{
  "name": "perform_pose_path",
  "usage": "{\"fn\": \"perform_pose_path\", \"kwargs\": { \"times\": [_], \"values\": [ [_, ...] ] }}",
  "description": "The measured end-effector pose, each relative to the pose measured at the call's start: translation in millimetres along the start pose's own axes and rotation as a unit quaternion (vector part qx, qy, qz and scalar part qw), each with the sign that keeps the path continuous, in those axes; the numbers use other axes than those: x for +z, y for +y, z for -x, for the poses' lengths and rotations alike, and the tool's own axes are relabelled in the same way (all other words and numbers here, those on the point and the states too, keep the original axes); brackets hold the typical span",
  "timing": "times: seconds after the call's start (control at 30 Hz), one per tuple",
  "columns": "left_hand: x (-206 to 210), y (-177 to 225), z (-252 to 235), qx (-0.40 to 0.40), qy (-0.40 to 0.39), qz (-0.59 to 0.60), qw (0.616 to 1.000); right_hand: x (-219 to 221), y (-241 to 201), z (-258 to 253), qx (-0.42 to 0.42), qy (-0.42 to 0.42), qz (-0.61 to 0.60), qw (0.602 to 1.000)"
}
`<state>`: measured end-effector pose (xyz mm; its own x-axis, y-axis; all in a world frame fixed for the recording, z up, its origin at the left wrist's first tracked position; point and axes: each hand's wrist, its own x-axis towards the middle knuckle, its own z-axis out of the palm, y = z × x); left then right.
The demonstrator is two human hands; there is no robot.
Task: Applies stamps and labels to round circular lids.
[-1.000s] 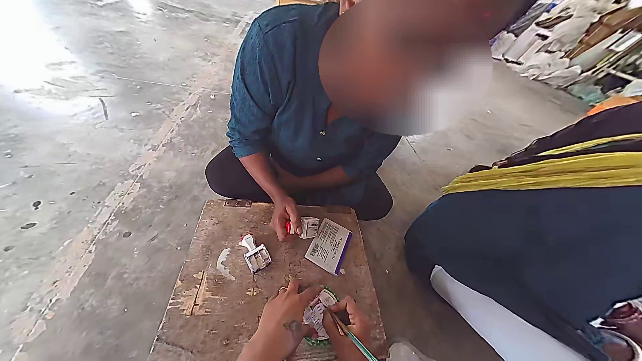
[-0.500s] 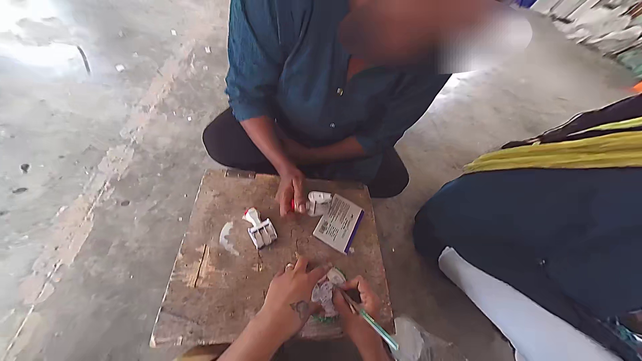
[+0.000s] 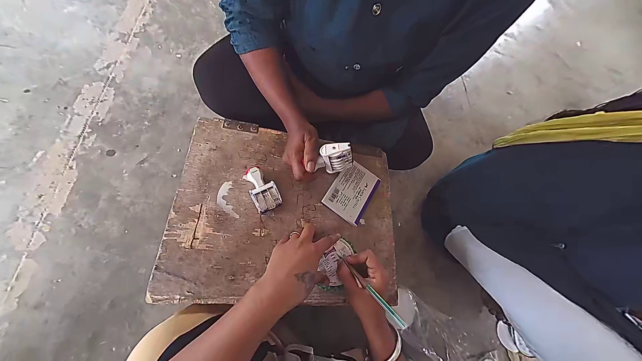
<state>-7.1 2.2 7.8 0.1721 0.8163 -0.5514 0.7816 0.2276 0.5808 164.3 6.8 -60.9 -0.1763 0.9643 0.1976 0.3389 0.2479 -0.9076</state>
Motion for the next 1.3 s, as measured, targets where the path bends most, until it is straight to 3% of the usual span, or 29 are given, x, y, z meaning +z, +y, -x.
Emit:
{"fn": "perform_pose_path", "kwargs": {
  "times": [1.3],
  "values": [
    [1.9, -1.2, -0.8, 0.004, 0.008, 0.004, 1.0, -2.1, 2.0, -0.4, -0.024, -0.018, 0.014, 0.999]
  ]
}}
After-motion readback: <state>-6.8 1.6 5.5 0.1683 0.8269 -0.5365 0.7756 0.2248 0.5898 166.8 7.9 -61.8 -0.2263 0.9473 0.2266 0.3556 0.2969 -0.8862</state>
